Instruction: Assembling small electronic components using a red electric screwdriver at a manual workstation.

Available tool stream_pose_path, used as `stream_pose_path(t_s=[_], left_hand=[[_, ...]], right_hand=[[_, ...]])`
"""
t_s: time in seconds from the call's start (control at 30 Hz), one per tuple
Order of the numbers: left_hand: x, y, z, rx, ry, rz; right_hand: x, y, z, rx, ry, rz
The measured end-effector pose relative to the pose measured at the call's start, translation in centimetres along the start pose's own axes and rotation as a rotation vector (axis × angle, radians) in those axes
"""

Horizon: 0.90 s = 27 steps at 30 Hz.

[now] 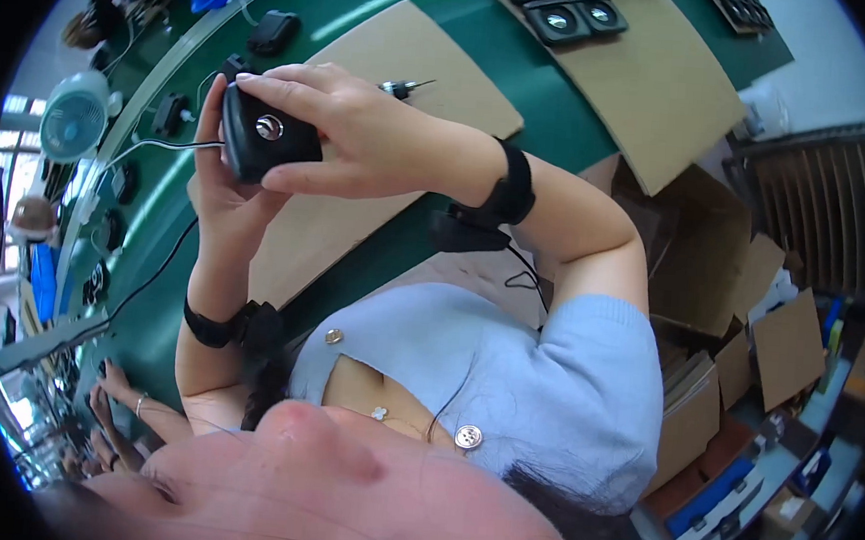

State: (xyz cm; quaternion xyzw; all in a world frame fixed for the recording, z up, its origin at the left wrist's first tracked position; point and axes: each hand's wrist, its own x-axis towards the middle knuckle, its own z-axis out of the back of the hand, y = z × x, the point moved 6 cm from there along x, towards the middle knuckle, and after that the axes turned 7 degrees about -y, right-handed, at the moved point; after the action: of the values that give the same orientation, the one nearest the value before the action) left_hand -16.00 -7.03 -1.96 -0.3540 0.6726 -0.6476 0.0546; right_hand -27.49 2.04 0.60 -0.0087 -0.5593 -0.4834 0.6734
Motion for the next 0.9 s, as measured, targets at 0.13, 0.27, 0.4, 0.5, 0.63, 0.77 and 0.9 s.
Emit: stream_pose_path(t_s=[0.13, 0.27, 0.4, 0.5, 0.63, 0.77, 0.9], left_hand=[[2.5, 0.5, -3.1, -0.026, 0.134, 0.108], [5.9, 1.6, -7.8, 0.007, 0.239, 0.069], [9.1, 4.2, -9.8, -0.019, 0.261, 0.239], [10.4, 4.0, -11.5, -0.141, 0.314, 0.173], [15.2, 4.2, -9.9, 0.117, 0.393, -0.021], [17.4, 5.4, -6.0, 0.419, 0.322, 0.070], [17.7, 9.1, -0.9, 0.642, 0.225, 0.276]], right_hand=[[-0.1, -3.1, 4.4, -0.217, 0.070, -0.182], [-1.6, -3.2, 7.9, -0.203, -0.140, -0.144], [-1.9, -3.5, 10.1, -0.306, -0.172, -0.126], [-1.8, -4.6, 13.5, -0.018, -0.232, -0.324], [-1.7, -7.5, 28.8, -0.255, -0.797, -0.455], [-9.0, -13.5, 40.3, -1.158, -0.730, -0.555], [-12.2, -18.5, 37.6, -1.203, -0.516, -0.896]])
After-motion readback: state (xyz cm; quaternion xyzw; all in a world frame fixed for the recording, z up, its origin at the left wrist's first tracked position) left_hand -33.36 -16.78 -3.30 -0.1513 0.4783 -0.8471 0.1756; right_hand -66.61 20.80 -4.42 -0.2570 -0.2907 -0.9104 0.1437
